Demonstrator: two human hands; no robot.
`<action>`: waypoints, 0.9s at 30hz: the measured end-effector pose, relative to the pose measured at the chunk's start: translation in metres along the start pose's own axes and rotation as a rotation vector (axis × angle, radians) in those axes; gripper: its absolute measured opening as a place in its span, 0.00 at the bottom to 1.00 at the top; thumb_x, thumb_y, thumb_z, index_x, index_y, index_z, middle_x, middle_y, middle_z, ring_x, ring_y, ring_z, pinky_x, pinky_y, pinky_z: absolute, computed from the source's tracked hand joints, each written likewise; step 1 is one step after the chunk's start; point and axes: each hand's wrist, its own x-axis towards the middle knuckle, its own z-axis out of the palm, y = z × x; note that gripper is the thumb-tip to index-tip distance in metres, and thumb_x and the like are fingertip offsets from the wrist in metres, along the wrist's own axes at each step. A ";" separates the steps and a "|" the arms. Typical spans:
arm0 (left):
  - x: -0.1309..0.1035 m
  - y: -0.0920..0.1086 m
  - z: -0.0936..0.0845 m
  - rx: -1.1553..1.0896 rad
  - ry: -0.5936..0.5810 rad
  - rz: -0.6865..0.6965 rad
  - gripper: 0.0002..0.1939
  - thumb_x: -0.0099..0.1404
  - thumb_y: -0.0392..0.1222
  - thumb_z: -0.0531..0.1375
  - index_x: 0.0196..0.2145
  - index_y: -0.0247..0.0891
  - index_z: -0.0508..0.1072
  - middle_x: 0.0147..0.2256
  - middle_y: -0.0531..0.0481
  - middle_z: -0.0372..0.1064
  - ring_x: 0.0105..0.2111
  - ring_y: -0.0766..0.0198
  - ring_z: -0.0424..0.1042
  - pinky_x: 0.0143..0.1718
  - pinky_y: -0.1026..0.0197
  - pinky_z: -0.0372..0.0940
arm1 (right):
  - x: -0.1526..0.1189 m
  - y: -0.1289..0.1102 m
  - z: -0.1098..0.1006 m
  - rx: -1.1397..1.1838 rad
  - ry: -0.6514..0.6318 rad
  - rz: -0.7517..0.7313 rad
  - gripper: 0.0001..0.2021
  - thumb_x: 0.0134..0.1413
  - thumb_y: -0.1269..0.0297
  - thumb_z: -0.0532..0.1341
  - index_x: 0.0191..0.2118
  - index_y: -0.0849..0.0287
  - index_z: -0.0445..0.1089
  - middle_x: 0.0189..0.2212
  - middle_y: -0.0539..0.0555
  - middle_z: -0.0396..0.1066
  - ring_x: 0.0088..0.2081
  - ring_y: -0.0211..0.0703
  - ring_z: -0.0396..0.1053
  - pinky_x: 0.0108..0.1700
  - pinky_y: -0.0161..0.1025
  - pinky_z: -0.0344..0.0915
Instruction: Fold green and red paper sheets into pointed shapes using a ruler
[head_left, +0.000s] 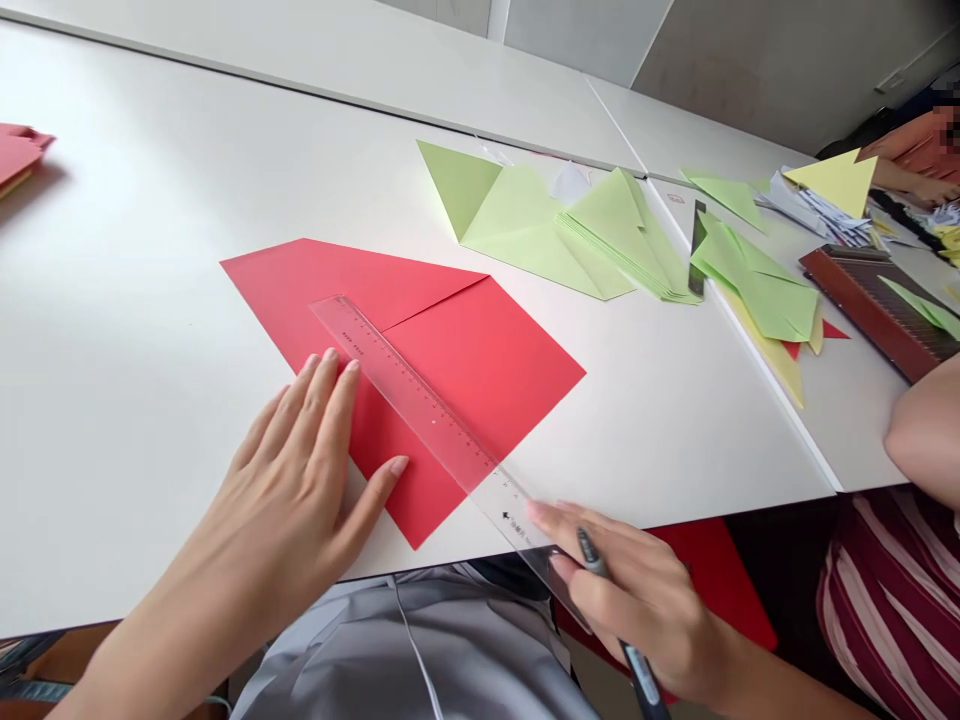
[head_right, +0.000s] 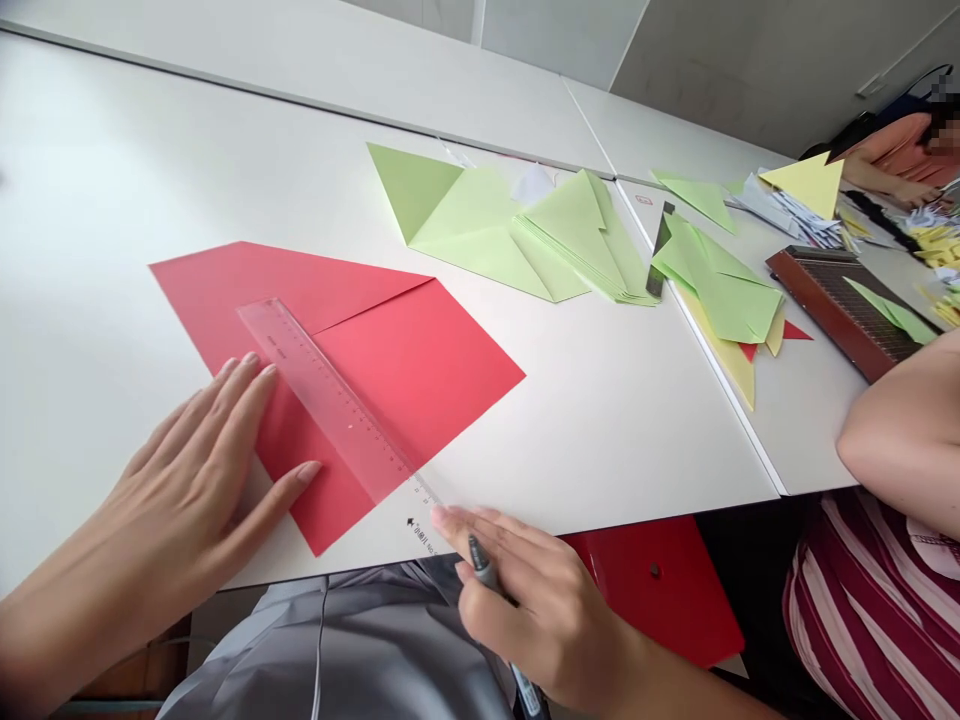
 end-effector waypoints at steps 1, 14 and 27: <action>-0.001 -0.006 0.000 -0.009 0.001 -0.017 0.40 0.70 0.61 0.44 0.71 0.43 0.32 0.71 0.51 0.29 0.69 0.40 0.41 0.69 0.37 0.45 | -0.003 0.002 -0.004 0.048 0.025 0.043 0.13 0.54 0.84 0.55 0.33 0.57 0.64 0.54 0.64 0.72 0.52 0.51 0.74 0.51 0.42 0.76; 0.002 -0.059 -0.017 0.090 -0.143 0.103 0.28 0.76 0.49 0.40 0.70 0.53 0.36 0.69 0.60 0.40 0.69 0.58 0.45 0.70 0.47 0.45 | -0.009 0.098 -0.082 0.054 -0.157 0.452 0.14 0.60 0.64 0.62 0.31 0.52 0.52 0.52 0.53 0.75 0.62 0.51 0.64 0.66 0.54 0.58; 0.005 -0.037 -0.020 0.074 -0.167 0.139 0.32 0.75 0.57 0.34 0.70 0.42 0.38 0.69 0.54 0.40 0.69 0.58 0.44 0.71 0.48 0.41 | 0.045 0.081 -0.027 0.172 -0.324 0.202 0.09 0.63 0.71 0.57 0.33 0.53 0.56 0.58 0.57 0.69 0.65 0.49 0.59 0.67 0.56 0.56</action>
